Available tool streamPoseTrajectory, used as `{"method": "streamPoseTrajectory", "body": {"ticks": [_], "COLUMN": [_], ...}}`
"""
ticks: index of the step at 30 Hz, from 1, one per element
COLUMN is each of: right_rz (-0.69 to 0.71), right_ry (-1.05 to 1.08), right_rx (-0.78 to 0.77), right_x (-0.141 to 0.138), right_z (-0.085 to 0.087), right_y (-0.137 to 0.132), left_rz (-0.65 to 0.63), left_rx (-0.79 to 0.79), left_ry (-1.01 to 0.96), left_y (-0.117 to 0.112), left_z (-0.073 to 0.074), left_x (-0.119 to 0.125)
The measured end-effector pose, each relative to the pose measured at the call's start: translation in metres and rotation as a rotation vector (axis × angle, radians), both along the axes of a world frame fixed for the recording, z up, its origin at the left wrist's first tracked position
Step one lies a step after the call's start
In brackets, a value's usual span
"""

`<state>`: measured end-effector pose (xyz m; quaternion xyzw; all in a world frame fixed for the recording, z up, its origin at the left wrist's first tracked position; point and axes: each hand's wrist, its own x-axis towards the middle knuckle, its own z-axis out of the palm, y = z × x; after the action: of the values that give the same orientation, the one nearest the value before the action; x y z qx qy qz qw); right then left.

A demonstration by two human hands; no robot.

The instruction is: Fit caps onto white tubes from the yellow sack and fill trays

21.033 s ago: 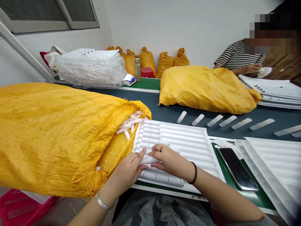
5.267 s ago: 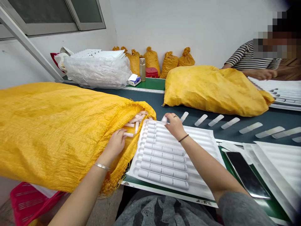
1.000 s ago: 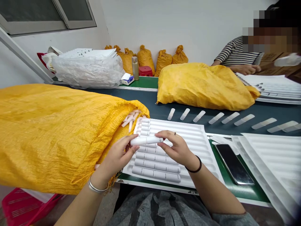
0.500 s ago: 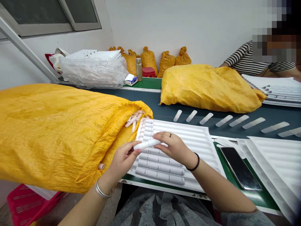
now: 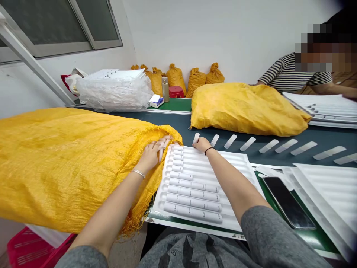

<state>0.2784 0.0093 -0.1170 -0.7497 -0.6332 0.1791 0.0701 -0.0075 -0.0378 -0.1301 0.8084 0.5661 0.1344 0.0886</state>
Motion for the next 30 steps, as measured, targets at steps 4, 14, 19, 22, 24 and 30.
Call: {"method": "streamPoseTrajectory", "body": {"ticks": [4,14,19,22,24,30], "right_rz": [-0.027,0.501,0.481,0.401,0.405,0.459], "right_ry": [-0.045,0.136,0.193,0.534,0.91,1.113], "right_rx": [0.031,0.094,0.194,0.274,0.276,0.404], "right_x": [0.005,-0.023,-0.027,-0.03,-0.033,-0.026], "right_z": [0.008,-0.015,-0.006,0.013,0.022,0.037], "right_y": [-0.02,-0.139,-0.143,-0.147,-0.151,-0.156], "left_rz": [-0.03,-0.191,-0.166,-0.007,0.093,0.207], "left_rx": [0.01,0.037,0.015,-0.151,-0.267,-0.402], "left_ry": [0.064,0.002,-0.455,-1.037,-1.311,-1.323], "left_y": [0.032,0.023,-0.037,-0.076,-0.096,-0.123], "left_z": [0.002,0.028,0.054,0.059,0.056,0.042], "left_x": [-0.012,-0.019,-0.006,0.005,0.013,0.02]}}
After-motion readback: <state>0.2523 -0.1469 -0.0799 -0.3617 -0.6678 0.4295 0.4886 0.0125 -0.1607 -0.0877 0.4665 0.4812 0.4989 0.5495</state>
